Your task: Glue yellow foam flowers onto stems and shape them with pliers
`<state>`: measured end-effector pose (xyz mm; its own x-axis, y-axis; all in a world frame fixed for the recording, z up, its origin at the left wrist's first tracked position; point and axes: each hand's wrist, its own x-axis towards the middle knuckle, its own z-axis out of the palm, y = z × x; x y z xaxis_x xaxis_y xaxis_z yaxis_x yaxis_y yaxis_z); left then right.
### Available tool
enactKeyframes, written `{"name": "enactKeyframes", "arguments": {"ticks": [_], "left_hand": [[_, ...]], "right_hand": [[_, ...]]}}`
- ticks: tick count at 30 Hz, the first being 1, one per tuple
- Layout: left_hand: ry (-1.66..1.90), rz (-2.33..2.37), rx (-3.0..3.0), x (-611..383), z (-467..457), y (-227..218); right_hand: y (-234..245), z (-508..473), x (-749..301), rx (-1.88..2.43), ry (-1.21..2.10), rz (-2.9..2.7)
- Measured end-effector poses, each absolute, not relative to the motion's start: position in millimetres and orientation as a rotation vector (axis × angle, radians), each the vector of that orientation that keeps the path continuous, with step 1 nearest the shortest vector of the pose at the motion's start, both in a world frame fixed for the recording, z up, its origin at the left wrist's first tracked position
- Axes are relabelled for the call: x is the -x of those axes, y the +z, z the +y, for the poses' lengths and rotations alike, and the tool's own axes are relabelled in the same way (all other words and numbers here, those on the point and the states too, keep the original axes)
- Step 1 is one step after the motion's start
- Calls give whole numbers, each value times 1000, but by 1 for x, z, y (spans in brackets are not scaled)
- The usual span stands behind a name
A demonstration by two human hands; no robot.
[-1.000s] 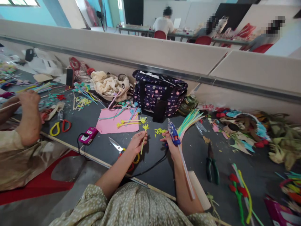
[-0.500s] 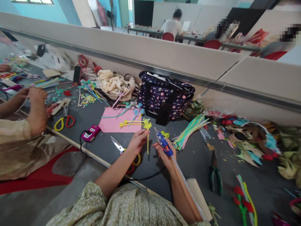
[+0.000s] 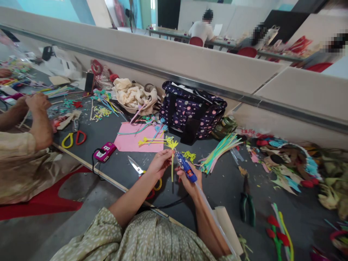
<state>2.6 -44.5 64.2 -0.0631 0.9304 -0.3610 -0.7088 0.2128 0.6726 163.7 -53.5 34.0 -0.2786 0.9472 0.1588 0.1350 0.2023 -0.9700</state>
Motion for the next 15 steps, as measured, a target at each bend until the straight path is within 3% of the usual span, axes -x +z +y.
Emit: {"name": "enactKeyframes", "arguments": {"ticks": [15], "left_hand": [[1384, 862, -323, -8, -49, 60]], "right_hand": [[40, -54, -168, 1088, 1014, -1681]]}}
